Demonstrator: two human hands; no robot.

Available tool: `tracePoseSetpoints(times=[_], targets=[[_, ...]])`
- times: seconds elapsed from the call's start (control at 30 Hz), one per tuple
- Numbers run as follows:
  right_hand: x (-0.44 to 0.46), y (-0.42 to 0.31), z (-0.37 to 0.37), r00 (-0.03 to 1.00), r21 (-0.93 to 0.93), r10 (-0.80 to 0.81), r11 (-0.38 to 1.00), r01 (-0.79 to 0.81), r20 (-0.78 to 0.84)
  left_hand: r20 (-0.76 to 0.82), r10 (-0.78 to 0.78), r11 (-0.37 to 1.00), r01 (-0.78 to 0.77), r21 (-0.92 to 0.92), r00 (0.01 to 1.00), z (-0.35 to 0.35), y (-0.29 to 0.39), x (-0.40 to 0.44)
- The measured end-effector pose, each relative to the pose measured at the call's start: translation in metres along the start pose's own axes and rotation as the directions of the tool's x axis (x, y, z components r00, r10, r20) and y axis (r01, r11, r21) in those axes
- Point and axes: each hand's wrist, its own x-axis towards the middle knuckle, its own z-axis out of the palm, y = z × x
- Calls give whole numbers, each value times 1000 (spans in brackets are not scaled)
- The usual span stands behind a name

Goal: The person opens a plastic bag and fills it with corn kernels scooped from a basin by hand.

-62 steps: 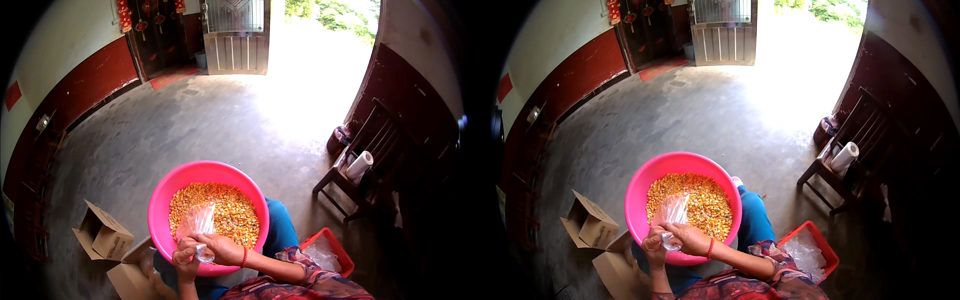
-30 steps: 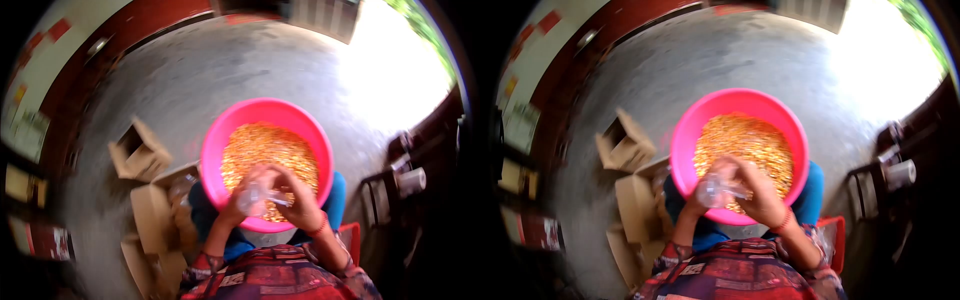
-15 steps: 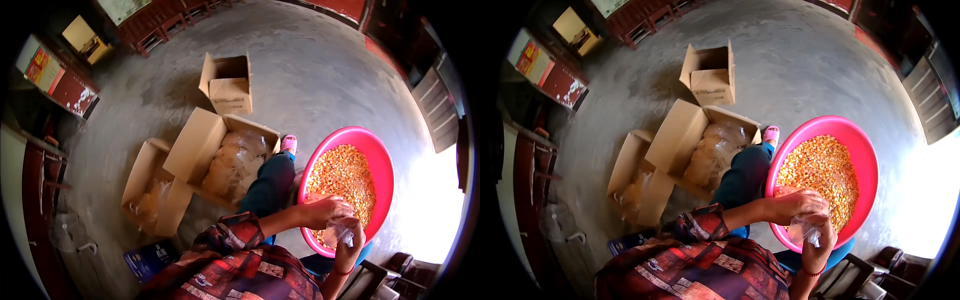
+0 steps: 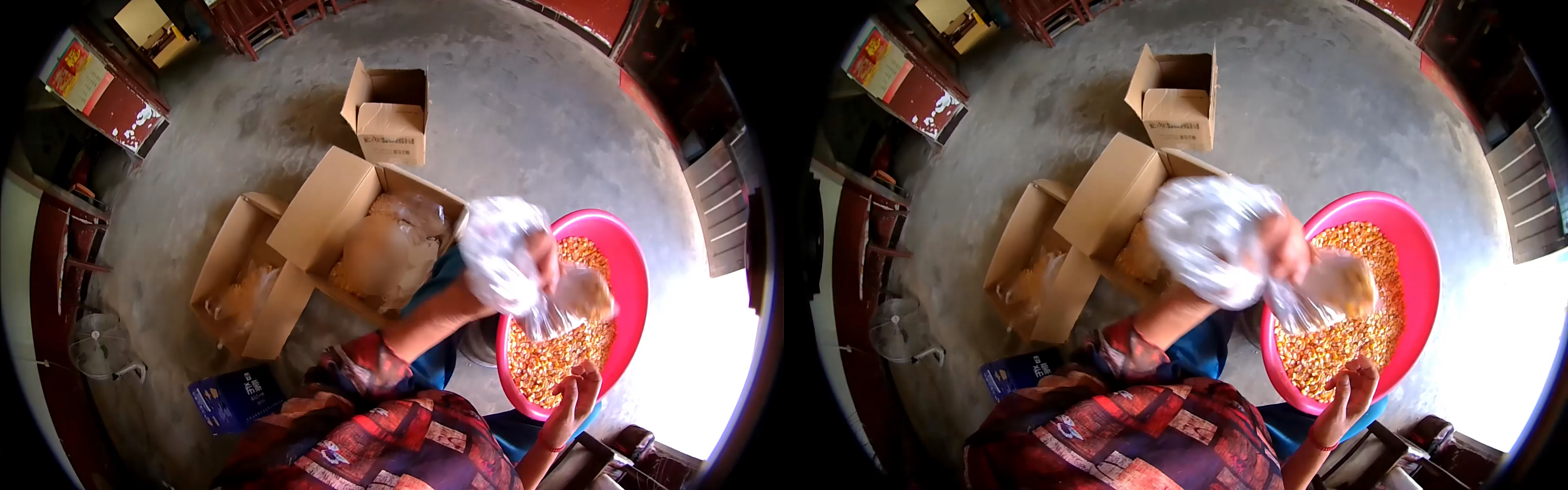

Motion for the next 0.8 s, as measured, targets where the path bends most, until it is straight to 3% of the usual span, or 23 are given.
tracePoseSetpoints(times=[0.03,0.1,0.17,0.2,0.3,0.37,0.43,0.47,0.5,0.57,0.63,0.7,0.77,0.8], targets=[[-3,4,-3,999,3,30,1000,-30,-39,-84,31,994,-39,-101,996,2,23,4],[-10,16,-9,999,14,33,999,-33,-35,-258,64,998,-63,13,964,-5,62,2],[-14,32,-18,998,-26,57,998,-58,-40,-336,63,971,21,240,940,-19,88,-6],[-16,32,-15,994,-10,92,996,-93,-63,-325,76,934,47,355,943,-32,93,-13],[-18,30,-9,992,-6,86,996,-87,-92,-551,-17,872,282,401,834,-81,80,-54],[-17,32,-10,993,-14,84,996,-85,-79,-550,25,900,221,376,835,-133,63,-99],[-16,37,-13,995,-24,79,996,-80,-67,-651,123,606,463,647,749,-160,59,-127],[-17,40,-15,995,-42,85,995,-87,-51,-679,83,515,552,656,729,-183,53,-149],[-17,41,-16,995,-58,90,994,-92,-35,-682,80,519,553,651,727,-198,48,-167],[-17,40,-15,994,-82,102,991,-105,-43,-788,-215,260,812,522,576,-218,29,-205],[-17,43,-15,990,-117,129,984,-136,-64,-744,-215,41,767,640,633,-240,-12,-255],[-17,44,-14,989,-122,128,983,-136,-72,-743,-443,-336,675,656,501,-287,-76,-328],[-18,42,-14,993,-166,105,980,-114,-60,-654,-634,-317,633,706,413,-300,-109,-374],[-18,39,-12,993,-160,106,981,-114,-56,-645,-640,-310,629,713,417,-284,-105,-358]])
